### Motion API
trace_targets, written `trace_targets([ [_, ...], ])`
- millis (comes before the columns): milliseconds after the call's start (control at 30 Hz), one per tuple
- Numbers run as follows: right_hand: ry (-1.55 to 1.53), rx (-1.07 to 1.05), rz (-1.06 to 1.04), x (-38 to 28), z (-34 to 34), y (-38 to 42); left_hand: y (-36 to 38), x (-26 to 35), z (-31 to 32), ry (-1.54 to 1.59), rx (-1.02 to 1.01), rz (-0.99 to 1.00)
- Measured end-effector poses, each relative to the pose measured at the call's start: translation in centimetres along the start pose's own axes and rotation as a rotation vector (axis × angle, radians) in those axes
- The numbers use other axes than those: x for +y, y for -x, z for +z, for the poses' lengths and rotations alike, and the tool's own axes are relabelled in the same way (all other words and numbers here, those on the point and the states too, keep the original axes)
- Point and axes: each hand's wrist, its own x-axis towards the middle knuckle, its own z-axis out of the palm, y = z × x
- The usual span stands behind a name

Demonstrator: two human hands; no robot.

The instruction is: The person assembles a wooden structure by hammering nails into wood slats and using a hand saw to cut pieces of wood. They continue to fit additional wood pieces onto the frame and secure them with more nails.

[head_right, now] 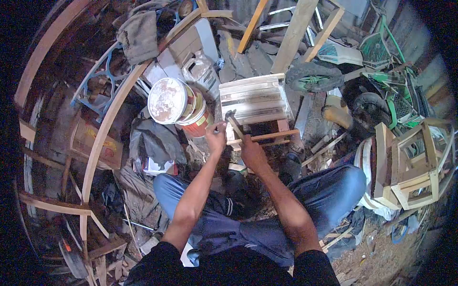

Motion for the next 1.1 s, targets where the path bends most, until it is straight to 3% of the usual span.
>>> trace_targets([
  [200,-0.204,0.186,-0.028,-2.0,-0.8,0.5,-0.1,-1.9,0.3,0.236,-0.055,-0.232],
  [267,-0.13,0.106,-0.009,-0.9,0.3,0.6,0.1,-0.9,0.1,0.317,-0.037,-0.28],
  [333,-0.054,0.033,0.006,-0.9,0.0,0.5,-0.3,-1.0,0.4,0.494,-0.025,-0.653],
  [467,0.041,0.047,-0.015,-3.4,-2.1,0.6,-1.4,-1.8,-0.3,0.459,-0.148,-0.738],
  [600,0.021,0.108,-0.037,-4.2,-2.2,0.9,-1.2,-0.2,-0.5,0.39,-0.102,-0.768],
  [633,0.024,0.109,-0.044,-3.4,-1.5,0.9,-1.2,-0.8,-0.3,0.491,-0.091,-0.72],
  [733,0.181,-0.044,0.035,-1.2,-0.4,0.6,-1.5,0.3,-0.9,0.349,-0.135,-0.718],
  [900,-0.037,0.182,-0.089,-3.5,-1.5,1.1,-2.0,0.5,-1.0,0.537,-0.156,-0.767],
  [1000,0.033,0.037,-0.017,-0.2,0.7,0.8,-2.2,2.4,-1.5,0.44,-0.189,-0.781],
  [1100,0.004,0.04,0.052,1.2,0.7,0.1,-2.3,3.6,-2.0,0.281,-0.211,-0.768],
])
